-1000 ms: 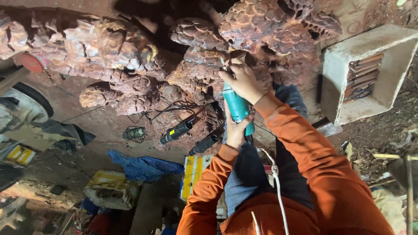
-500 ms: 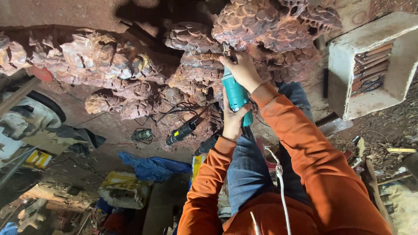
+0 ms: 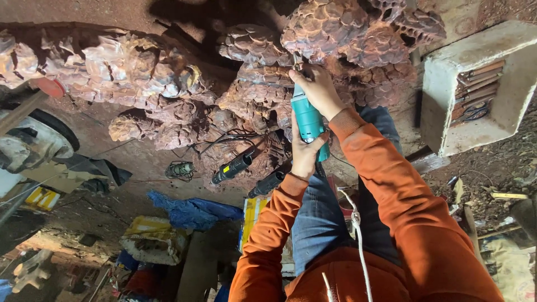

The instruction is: Carving intricate patterns into a large wooden sculpture using a handheld rotary tool.

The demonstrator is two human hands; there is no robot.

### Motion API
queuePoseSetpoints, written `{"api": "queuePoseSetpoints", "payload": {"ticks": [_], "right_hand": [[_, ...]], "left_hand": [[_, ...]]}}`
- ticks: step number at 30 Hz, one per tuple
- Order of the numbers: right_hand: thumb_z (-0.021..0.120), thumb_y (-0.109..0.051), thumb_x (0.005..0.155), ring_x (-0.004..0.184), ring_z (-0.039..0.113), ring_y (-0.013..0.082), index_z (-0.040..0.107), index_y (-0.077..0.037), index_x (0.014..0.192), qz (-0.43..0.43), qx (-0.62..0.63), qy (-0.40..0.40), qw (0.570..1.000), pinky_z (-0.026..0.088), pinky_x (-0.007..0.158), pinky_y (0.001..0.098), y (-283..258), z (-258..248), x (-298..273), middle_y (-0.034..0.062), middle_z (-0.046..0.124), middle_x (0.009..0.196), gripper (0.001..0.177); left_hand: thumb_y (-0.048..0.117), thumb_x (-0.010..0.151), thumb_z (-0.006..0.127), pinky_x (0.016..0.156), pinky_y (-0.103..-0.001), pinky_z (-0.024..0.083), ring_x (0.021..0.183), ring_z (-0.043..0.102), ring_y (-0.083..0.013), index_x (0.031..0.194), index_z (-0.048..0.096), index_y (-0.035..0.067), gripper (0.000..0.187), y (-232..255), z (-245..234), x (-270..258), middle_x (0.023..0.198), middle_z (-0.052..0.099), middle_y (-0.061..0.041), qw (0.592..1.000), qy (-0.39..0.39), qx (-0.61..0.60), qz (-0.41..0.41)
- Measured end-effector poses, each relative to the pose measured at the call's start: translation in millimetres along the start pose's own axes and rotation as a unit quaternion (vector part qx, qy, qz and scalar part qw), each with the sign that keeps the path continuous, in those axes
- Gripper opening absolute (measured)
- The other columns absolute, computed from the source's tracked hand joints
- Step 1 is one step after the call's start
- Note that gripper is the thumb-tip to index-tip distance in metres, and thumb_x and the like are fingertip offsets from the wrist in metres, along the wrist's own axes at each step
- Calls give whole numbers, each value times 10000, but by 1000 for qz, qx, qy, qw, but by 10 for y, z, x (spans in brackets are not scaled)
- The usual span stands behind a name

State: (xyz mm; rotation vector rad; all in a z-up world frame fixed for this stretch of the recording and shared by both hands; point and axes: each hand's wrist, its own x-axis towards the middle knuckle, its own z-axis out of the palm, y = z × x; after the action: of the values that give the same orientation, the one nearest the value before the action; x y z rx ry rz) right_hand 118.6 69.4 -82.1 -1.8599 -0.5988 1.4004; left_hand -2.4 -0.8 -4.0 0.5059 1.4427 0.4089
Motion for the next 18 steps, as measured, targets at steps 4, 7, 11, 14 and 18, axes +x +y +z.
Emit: {"api": "queuePoseSetpoints", "payload": {"ticks": [4, 7, 11, 14, 18], "right_hand": [[667, -485, 1001, 963, 676, 424, 710, -53, 1010, 16, 0, -15, 1000, 530, 810, 498, -25, -36, 12, 195, 686, 913, 434], [677, -468, 1008, 992, 676, 416, 712, -56, 1041, 14, 3, -22, 1000, 536, 834, 493, 52, -21, 0, 198, 688, 934, 415], [680, -346, 1017, 998, 672, 418, 721, -60, 1068, -19, 20, -35, 999, 536, 849, 494, 67, -65, -16, 220, 679, 968, 293], [701, -338, 1004, 996, 677, 428, 715, -30, 1068, -24, 31, -38, 999, 533, 857, 507, -72, -121, -42, 239, 678, 977, 315], [708, -312, 1003, 987, 681, 430, 725, -19, 1087, -33, 49, -38, 998, 536, 866, 499, -5, -129, -48, 235, 685, 992, 306]], "left_hand": [[40, 790, 855, 794, -491, 577, 984, 689, -317, 1669, 129, 267, 1163, -107, 46, 6, 1171, 629, -180, 1000, 1, -4, 10], [78, 780, 872, 850, -514, 536, 1068, 653, -320, 1670, 118, 265, 1181, -206, 66, 0, 1226, 608, -178, 1000, 11, 6, 16], [129, 798, 866, 924, -533, 500, 1140, 622, -315, 1671, 99, 288, 1174, -157, 163, -32, 1273, 591, -153, 1000, 11, 13, 13], [135, 795, 869, 887, -521, 505, 1092, 638, -297, 1670, 84, 284, 1185, -218, 181, -55, 1212, 617, -146, 1000, 21, 18, 11], [128, 802, 862, 874, -502, 498, 1078, 646, -270, 1668, 82, 287, 1177, -230, 222, -60, 1190, 640, -127, 999, 35, 33, 20]]}}
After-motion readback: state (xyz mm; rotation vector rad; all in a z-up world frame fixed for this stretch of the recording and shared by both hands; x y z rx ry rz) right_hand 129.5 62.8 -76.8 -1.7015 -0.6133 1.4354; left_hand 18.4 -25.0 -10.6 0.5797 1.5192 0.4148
